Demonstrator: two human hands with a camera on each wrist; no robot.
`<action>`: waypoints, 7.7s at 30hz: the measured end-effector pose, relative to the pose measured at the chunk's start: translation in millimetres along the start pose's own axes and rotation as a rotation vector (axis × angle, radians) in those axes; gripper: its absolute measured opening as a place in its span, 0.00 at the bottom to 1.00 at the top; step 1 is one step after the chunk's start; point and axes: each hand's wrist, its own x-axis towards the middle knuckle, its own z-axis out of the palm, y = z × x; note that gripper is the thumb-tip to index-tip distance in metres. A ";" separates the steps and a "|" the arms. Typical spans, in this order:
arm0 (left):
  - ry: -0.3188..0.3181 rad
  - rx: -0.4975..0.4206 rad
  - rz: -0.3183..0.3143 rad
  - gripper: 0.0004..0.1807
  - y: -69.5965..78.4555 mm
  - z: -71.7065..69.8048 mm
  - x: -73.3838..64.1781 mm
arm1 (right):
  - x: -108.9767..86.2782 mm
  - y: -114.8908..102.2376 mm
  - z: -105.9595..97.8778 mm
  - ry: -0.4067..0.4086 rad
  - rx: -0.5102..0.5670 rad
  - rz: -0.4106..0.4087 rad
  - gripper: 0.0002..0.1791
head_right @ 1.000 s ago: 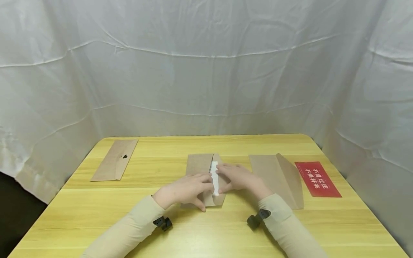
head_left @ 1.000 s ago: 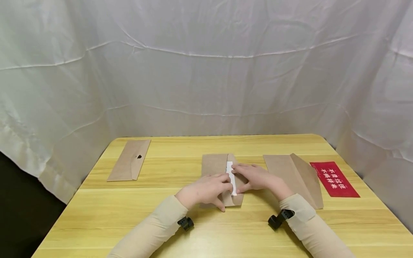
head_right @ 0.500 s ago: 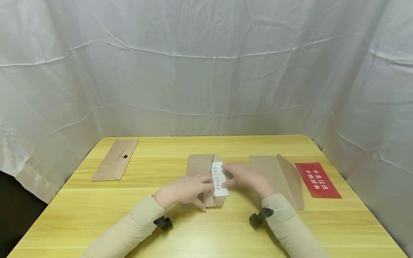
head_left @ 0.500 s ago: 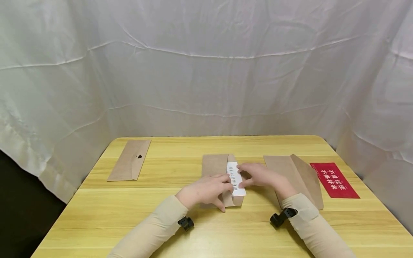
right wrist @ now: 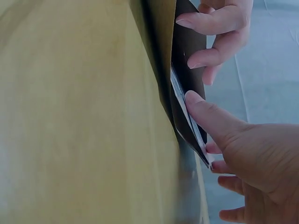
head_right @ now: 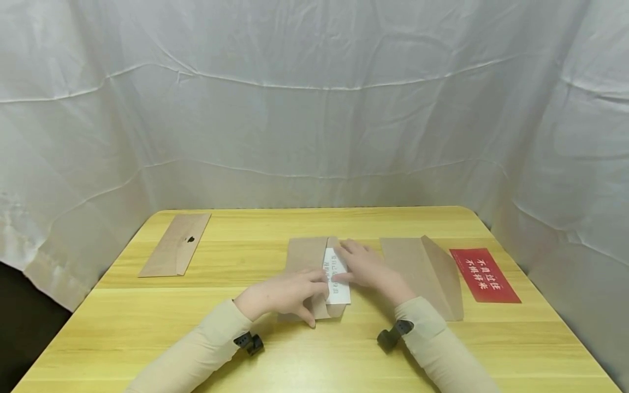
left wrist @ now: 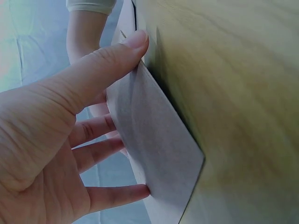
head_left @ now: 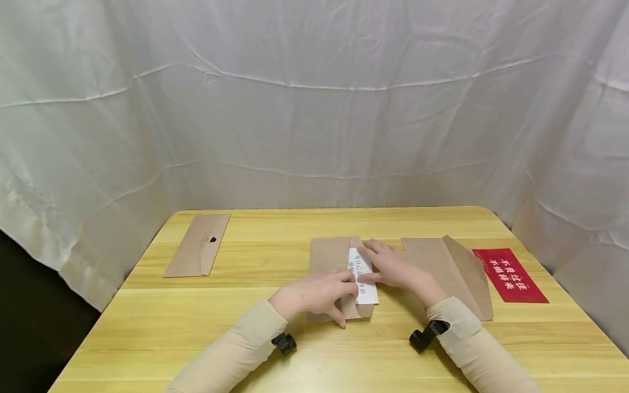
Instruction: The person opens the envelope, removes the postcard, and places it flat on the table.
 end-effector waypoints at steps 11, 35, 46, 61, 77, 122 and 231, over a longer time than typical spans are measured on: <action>0.003 -0.015 -0.001 0.29 0.6 1.4 -0.1 | -1.1 -6.1 -2.5 0.038 0.020 0.007 0.51; -0.017 -0.019 -0.016 0.28 -1.0 0.0 0.3 | -0.2 2.3 -9.8 0.080 -0.038 0.073 0.44; -0.019 -0.061 -0.018 0.27 -4.1 1.4 0.0 | -5.1 8.8 -17.6 0.046 -0.099 0.102 0.43; -0.061 -0.137 -0.045 0.27 -6.1 -1.2 -3.1 | -9.6 20.8 -23.3 -0.005 -0.122 0.166 0.43; -0.086 -0.190 -0.040 0.25 -13.3 -1.9 -7.5 | -14.7 38.4 -31.5 -0.109 -0.070 0.221 0.43; -0.109 -0.187 -0.051 0.29 -14.1 2.8 -4.3 | -16.4 48.0 -30.4 -0.167 -0.019 0.197 0.40; -0.040 -0.354 -0.944 0.35 -157.3 8.4 -272.7 | 77.8 -206.3 14.2 0.000 -0.156 -0.426 0.36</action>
